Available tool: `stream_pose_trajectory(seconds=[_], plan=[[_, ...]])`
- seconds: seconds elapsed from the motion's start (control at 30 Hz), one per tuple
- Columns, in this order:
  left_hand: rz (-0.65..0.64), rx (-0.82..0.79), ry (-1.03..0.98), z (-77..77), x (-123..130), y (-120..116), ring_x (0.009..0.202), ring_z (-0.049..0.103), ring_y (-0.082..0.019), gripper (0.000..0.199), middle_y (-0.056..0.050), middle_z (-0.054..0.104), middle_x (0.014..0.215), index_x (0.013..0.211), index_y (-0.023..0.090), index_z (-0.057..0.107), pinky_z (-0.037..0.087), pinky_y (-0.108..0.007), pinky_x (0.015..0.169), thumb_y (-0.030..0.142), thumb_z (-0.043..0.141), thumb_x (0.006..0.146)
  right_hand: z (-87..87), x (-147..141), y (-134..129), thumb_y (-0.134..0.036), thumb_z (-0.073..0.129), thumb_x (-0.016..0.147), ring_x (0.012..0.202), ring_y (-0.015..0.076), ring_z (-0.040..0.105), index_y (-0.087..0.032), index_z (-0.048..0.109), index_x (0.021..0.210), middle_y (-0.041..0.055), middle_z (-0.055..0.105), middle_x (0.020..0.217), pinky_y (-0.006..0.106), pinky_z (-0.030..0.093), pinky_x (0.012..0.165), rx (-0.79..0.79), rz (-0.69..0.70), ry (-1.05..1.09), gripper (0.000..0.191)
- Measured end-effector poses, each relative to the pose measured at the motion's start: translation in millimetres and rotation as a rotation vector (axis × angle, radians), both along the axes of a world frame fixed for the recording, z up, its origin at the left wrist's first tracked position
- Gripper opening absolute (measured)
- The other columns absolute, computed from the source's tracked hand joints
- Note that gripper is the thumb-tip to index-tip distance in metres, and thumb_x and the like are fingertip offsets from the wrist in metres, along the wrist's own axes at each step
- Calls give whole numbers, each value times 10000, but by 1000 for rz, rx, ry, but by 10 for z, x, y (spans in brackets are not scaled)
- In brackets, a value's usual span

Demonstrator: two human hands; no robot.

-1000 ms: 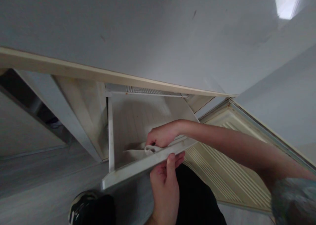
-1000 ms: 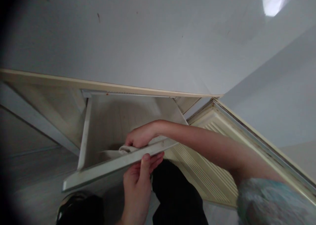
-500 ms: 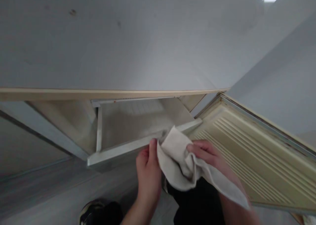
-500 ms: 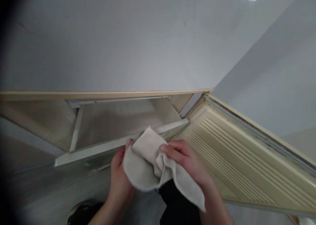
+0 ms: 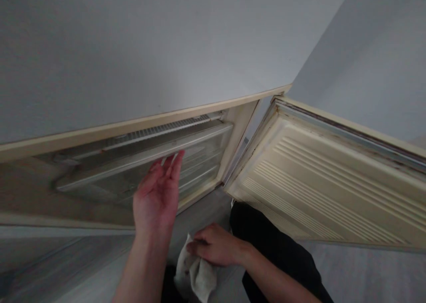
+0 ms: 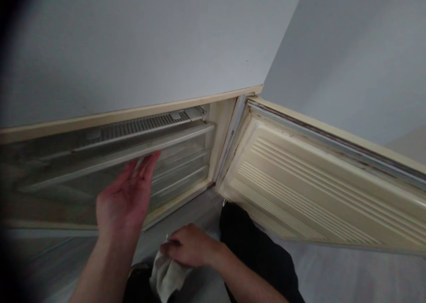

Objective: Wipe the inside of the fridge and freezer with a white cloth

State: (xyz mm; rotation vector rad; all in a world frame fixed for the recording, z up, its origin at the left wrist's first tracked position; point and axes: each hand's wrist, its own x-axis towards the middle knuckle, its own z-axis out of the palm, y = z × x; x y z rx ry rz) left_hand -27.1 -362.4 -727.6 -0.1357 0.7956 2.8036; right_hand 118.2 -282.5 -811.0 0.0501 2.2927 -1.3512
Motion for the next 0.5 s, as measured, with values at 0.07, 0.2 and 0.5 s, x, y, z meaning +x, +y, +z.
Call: stream_pose_trajectory(seconds=[0.07,0.2,0.5], plan=[[50,-14,58,-44,-14,123,1242,602,-239,198,-79,681,1046,890,139,633,489,-500,1119,-14,551,795,-23,26,7,-445,533,947,622,96,485,-159,605,732,-14,529,635,210,315,599,29,-29,-12,365],[157,-42,40,-177,61,320,1159,631,-160,296,-14,677,970,878,195,608,509,-402,1101,-51,525,736,-55,41,88,-454,490,964,648,121,580,-160,694,817,38,680,733,225,346,593,126,-52,-20,387],[-22,-278,-645,-483,-138,106,963,648,-189,139,-108,588,986,935,145,537,616,-291,767,83,485,821,-75,99,107,-436,414,971,972,325,737,-147,785,1002,180,760,1013,398,556,814,396,5,-7,471]])
